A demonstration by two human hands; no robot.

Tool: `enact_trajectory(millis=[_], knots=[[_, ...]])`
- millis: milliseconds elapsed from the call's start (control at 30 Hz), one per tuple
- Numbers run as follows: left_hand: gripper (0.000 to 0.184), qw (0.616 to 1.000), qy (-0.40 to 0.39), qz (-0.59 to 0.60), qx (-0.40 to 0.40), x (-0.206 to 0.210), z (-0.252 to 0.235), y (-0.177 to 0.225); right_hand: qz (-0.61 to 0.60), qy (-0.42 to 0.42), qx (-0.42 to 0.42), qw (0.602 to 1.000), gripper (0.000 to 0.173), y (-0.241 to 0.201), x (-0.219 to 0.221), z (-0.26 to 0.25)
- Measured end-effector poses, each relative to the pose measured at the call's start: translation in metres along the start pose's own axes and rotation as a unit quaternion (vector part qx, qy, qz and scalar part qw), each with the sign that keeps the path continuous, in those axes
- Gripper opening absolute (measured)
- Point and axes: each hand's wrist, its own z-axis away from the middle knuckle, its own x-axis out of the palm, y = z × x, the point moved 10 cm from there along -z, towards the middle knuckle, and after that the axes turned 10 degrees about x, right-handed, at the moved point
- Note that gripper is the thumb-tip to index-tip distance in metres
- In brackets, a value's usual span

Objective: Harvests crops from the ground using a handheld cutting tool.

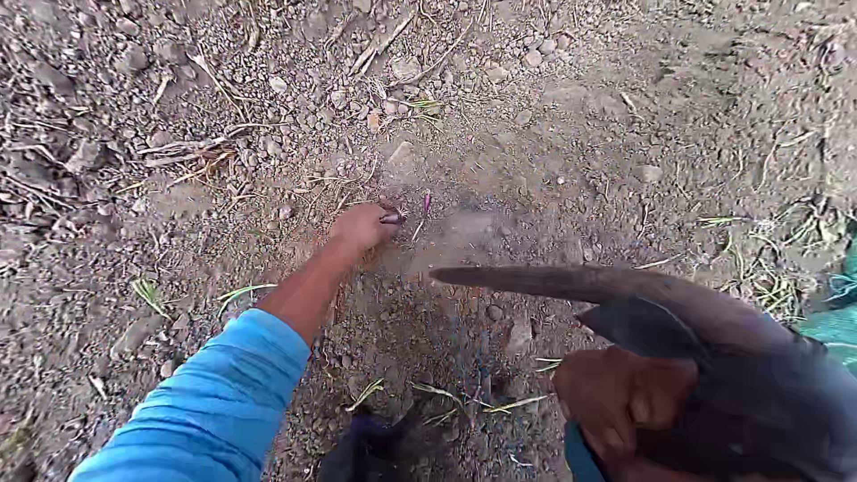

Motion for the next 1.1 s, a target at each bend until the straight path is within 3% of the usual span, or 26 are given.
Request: enact_trajectory(millis=[133, 167, 233, 300, 367, 433, 500, 533, 600, 667, 800, 867, 933, 1000, 1100], knots=[[0.034, 0.964, 0.239, 0.114, 0.009, -0.057, 0.029, 0.020, 0.097, 0.099, 0.025, 0.990, 0.044, 0.045, -0.036, 0.029], [0.039, 0.966, 0.234, 0.110, 0.009, -0.049, 0.025, 0.034, 0.096, 0.123, 0.031, 0.987, 0.043, 0.052, -0.038, 0.028], [0.047, 0.988, 0.143, 0.055, -0.004, -0.020, 0.007, 0.060, 0.075, 0.129, 0.021, 0.989, 0.041, 0.031, -0.026, 0.015], [0.035, 0.996, 0.093, 0.010, 0.004, -0.004, 0.006, 0.063, 0.002, 0.061, -0.019, 0.998, 0.036, -0.011, -0.009, 0.010], [0.028, 0.994, 0.104, 0.013, 0.040, -0.021, 0.024, 0.050, -0.064, -0.038, -0.104, 0.992, 0.033, -0.050, 0.002, 0.005], [0.030, 0.994, 0.099, -0.006, 0.054, -0.050, 0.042, 0.023, -0.077, -0.052, -0.166, 0.982, 0.034, -0.059, 0.011, -0.011], [0.030, 0.997, 0.063, -0.039, 0.035, -0.069, 0.049, -0.002, -0.044, 0.019, -0.162, 0.986, 0.041, -0.020, 0.026, -0.041], [0.031, 0.997, 0.050, -0.052, 0.031, -0.076, 0.049, -0.004, 0.007, 0.050, -0.113, 0.992, 0.046, 0.019, 0.033, -0.053], [0.033, 0.997, 0.042, -0.052, 0.047, -0.078, 0.048, 0.017, 0.136, 0.088, 0.038, 0.986, 0.058, 0.105, 0.036, -0.061], [0.032, 0.997, 0.029, 0.004, 0.076, -0.054, 0.044, 0.048, 0.153, 0.111, 0.097, 0.977, 0.062, 0.130, 0.027, -0.046], [0.029, 0.991, -0.075, 0.096, 0.062, 0.047, 0.050, 0.043, -0.011, 0.082, -0.030, 0.996, 0.041, 0.012, 0.011, -0.004], [0.029, 0.992, -0.028, 0.097, 0.069, 0.035, 0.063, 0.038, -0.106, -0.002, -0.101, 0.989, 0.036, -0.038, 0.008, 0.009], [0.030, 0.996, 0.041, 0.059, 0.056, -0.005, 0.075, 0.033, -0.152, -0.019, -0.136, 0.979, 0.033, -0.058, 0.007, 0.011], [0.034, 0.997, 0.070, 0.018, 0.041, -0.044, 0.081, 0.034, -0.106, 0.043, -0.143, 0.983, 0.037, -0.037, 0.008, 0.000], [0.038, 0.996, 0.083, 0.020, 0.035, -0.066, 0.074, 0.048, 0.054, 0.132, -0.047, 0.989, 0.053, 0.070, 0.017, -0.024]])
